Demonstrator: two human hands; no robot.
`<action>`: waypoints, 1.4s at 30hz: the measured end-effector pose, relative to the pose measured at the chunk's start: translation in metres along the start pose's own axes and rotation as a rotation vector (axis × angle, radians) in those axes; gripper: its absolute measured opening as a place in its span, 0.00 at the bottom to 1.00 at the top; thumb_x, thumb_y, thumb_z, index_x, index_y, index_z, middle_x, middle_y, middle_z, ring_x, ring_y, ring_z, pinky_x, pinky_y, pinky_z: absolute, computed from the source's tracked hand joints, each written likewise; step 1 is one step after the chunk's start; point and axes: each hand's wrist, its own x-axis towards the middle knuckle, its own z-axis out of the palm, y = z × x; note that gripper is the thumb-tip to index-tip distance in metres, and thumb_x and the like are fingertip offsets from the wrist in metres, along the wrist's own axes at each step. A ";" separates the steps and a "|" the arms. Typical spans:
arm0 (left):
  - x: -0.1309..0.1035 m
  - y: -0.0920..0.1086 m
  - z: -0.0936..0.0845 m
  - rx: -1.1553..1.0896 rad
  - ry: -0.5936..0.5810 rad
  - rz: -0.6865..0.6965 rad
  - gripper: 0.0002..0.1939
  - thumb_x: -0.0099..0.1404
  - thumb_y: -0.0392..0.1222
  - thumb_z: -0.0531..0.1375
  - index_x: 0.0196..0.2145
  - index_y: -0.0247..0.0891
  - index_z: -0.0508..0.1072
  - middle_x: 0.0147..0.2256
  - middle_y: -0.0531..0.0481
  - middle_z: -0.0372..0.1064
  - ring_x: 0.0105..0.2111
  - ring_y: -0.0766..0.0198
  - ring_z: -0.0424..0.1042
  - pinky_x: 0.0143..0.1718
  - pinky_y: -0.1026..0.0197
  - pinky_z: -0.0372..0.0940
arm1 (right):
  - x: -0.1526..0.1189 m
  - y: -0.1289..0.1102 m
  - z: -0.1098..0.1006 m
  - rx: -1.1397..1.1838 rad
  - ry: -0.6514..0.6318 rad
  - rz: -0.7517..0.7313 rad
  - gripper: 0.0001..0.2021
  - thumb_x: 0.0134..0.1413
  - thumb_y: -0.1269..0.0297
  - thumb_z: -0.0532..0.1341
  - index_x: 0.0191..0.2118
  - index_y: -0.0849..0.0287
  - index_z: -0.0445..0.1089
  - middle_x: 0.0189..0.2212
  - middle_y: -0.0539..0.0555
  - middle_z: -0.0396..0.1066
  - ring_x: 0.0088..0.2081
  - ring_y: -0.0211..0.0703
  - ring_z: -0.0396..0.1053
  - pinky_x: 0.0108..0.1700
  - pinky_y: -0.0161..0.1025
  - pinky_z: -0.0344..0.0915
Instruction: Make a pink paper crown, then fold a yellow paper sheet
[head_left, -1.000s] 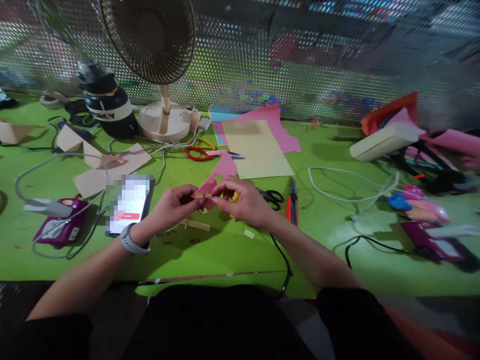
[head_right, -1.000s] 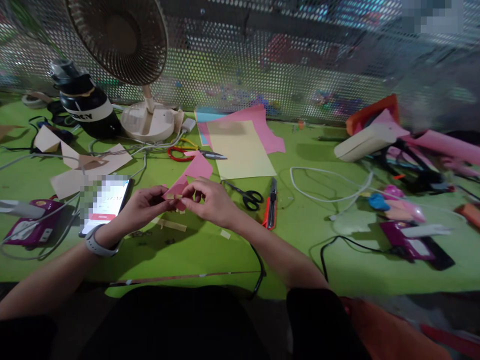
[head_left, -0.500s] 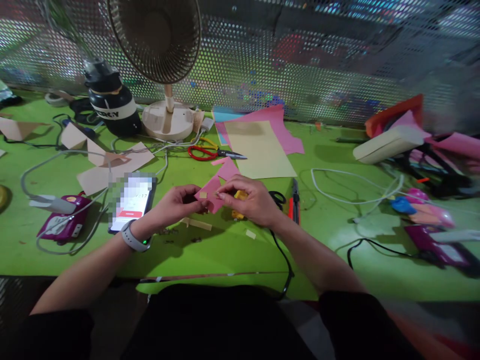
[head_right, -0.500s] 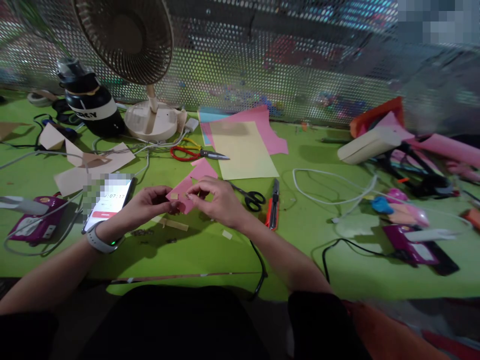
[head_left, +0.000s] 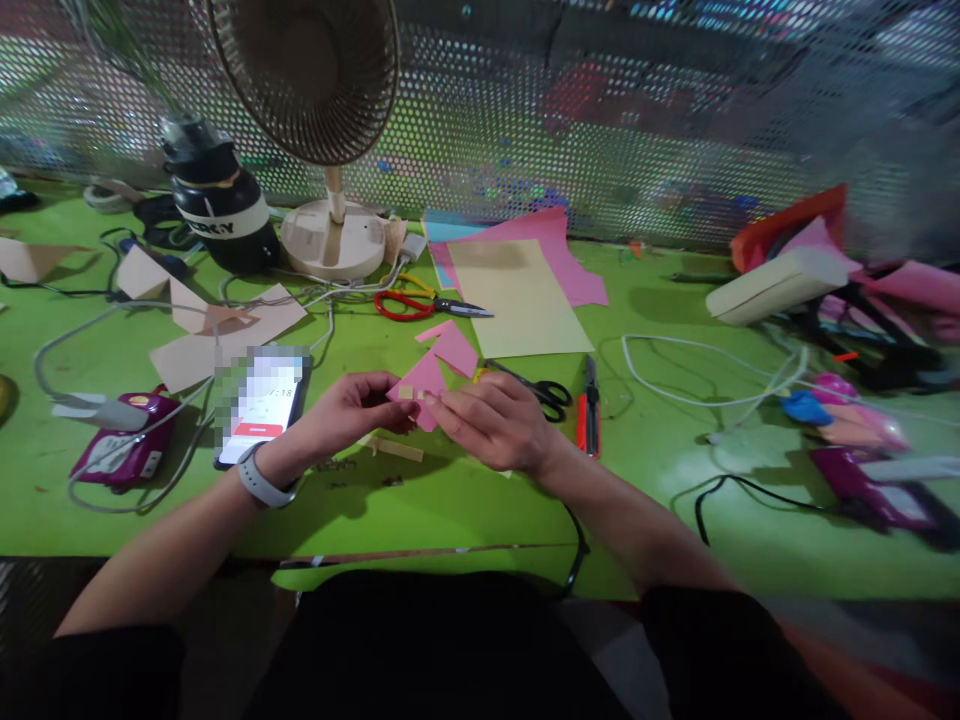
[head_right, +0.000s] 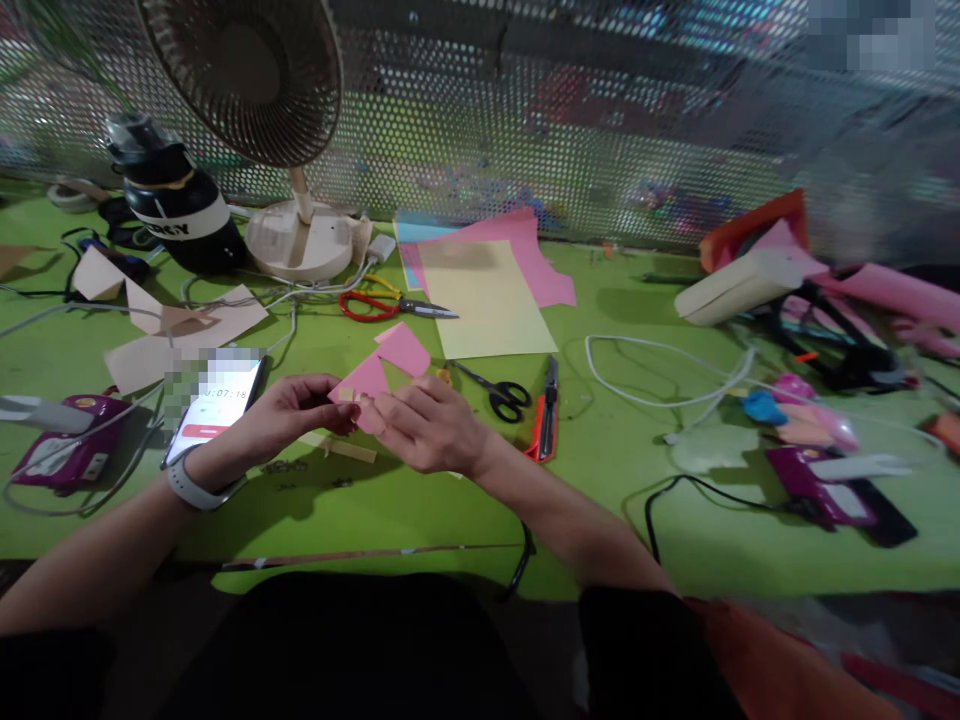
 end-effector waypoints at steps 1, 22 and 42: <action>0.000 0.000 0.000 0.010 -0.003 0.000 0.15 0.58 0.48 0.70 0.37 0.33 0.78 0.32 0.48 0.78 0.32 0.65 0.76 0.41 0.60 0.72 | -0.001 0.000 0.000 -0.003 -0.020 0.001 0.11 0.65 0.73 0.57 0.45 0.53 0.75 0.39 0.51 0.77 0.36 0.40 0.70 0.38 0.43 0.63; -0.003 0.004 0.001 0.015 -0.001 0.001 0.14 0.58 0.46 0.69 0.36 0.32 0.77 0.32 0.47 0.77 0.31 0.66 0.75 0.39 0.61 0.71 | -0.009 0.003 0.004 0.247 -0.081 0.120 0.19 0.63 0.73 0.60 0.56 0.47 0.70 0.41 0.51 0.77 0.35 0.40 0.70 0.36 0.42 0.63; -0.001 0.003 0.000 0.014 -0.004 -0.002 0.12 0.58 0.44 0.68 0.35 0.33 0.77 0.31 0.47 0.78 0.30 0.66 0.75 0.38 0.62 0.71 | -0.006 0.005 0.002 0.140 -0.096 0.016 0.15 0.63 0.75 0.58 0.51 0.52 0.72 0.42 0.51 0.78 0.35 0.39 0.71 0.36 0.42 0.64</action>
